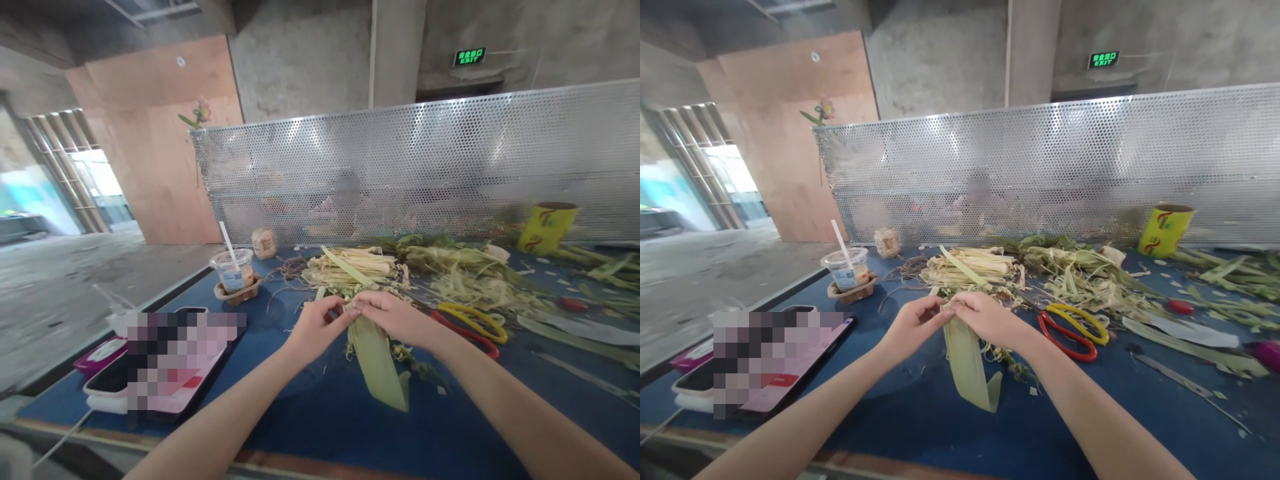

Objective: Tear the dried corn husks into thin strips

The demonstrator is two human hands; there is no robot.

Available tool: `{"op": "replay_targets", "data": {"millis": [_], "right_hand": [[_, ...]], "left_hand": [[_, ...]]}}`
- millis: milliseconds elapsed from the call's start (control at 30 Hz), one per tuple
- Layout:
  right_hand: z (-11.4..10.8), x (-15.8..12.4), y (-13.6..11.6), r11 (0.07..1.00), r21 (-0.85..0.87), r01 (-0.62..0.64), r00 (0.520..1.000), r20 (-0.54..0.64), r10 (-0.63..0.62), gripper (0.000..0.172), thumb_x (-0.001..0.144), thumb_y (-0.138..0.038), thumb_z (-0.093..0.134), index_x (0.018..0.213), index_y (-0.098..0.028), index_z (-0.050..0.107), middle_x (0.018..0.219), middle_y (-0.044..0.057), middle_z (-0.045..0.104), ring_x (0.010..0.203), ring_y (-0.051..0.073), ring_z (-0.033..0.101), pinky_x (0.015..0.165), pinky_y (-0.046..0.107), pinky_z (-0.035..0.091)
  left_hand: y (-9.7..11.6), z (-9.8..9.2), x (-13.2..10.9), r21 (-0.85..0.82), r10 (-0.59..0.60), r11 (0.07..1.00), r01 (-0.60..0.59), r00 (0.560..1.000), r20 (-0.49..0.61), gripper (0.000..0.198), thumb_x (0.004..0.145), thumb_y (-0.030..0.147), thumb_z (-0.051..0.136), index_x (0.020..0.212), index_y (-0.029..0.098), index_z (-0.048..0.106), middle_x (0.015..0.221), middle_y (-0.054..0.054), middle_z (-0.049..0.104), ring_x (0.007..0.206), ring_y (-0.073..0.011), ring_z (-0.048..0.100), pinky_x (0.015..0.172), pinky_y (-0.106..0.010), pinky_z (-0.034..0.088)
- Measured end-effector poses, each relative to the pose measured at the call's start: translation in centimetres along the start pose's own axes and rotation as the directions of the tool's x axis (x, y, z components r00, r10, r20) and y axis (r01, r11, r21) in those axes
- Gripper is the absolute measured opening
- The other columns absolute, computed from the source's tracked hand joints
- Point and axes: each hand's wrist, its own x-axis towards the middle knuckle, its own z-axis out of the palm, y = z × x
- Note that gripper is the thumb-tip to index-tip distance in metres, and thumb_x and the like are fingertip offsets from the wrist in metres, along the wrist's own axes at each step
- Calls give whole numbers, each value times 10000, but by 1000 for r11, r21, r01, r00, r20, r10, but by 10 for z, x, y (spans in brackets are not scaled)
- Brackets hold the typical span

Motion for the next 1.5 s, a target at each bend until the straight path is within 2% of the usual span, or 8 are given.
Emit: {"op": "replay_targets", "data": {"millis": [167,300,500,800,1100,1200,1300,1500], "right_hand": [[5,2,0,972,-232,28,993,-103,-54,197,784,-265,414,637,-164,497,482,-60,323,439,72,298,422,193,211],[5,2,4,950,-300,83,989,-93,-116,194,781,-251,400,650,-168,516,476,-61,304,430,71,274,419,198,193],[7,6,6,972,-172,160,976,-119,-182,177,734,-229,422,596,-163,511,518,-39,366,478,81,312,448,200,235],[17,4,3,995,24,97,955,-283,-86,147,708,-237,435,604,-171,517,532,-31,423,518,101,385,494,209,305],[12,7,4,996,-67,59,939,-335,-78,271,796,-362,414,660,-169,547,608,3,521,575,125,463,523,218,350],[11,9,8,1000,-23,15,912,-410,-23,270,780,-368,431,648,-170,559,576,-1,524,539,126,471,496,218,357],[7,12,16,988,153,-24,857,-505,99,240,724,-382,504,659,-168,590,555,-5,545,472,118,472,428,210,351],[-21,17,35,900,435,32,728,-627,277,209,670,-371,554,661,-163,565,461,-38,471,367,86,407,326,190,320]], "left_hand": [[-4,3,1,21,1,1000,0,1000,-26,256,785,365,442,691,162,566,582,28,499,491,-75,391,482,-190,342],[-3,1,-1,42,54,998,-54,999,1,249,799,334,412,671,166,544,597,22,489,512,-82,397,483,-192,345],[3,-2,-2,-22,126,992,-127,992,-21,184,793,241,417,694,160,549,633,0,518,591,-96,453,510,-181,384],[3,-1,-5,56,175,984,-167,968,-179,178,792,253,450,725,166,591,662,-27,593,574,-107,512,498,-195,404],[0,-1,-3,-30,98,994,-109,965,-244,67,718,243,571,705,178,582,664,3,588,595,-100,530,489,-183,432],[0,-1,-4,0,138,989,-145,945,-295,81,736,238,558,697,175,588,669,-7,591,604,-100,528,497,-189,431],[2,-3,-7,33,257,965,-260,914,-313,77,743,217,557,712,166,605,691,-31,595,614,-107,528,512,-210,433],[16,-27,-10,-94,503,808,-582,764,-405,138,654,97,643,741,203,650,639,-24,625,636,-144,564,621,-314,474]]}}
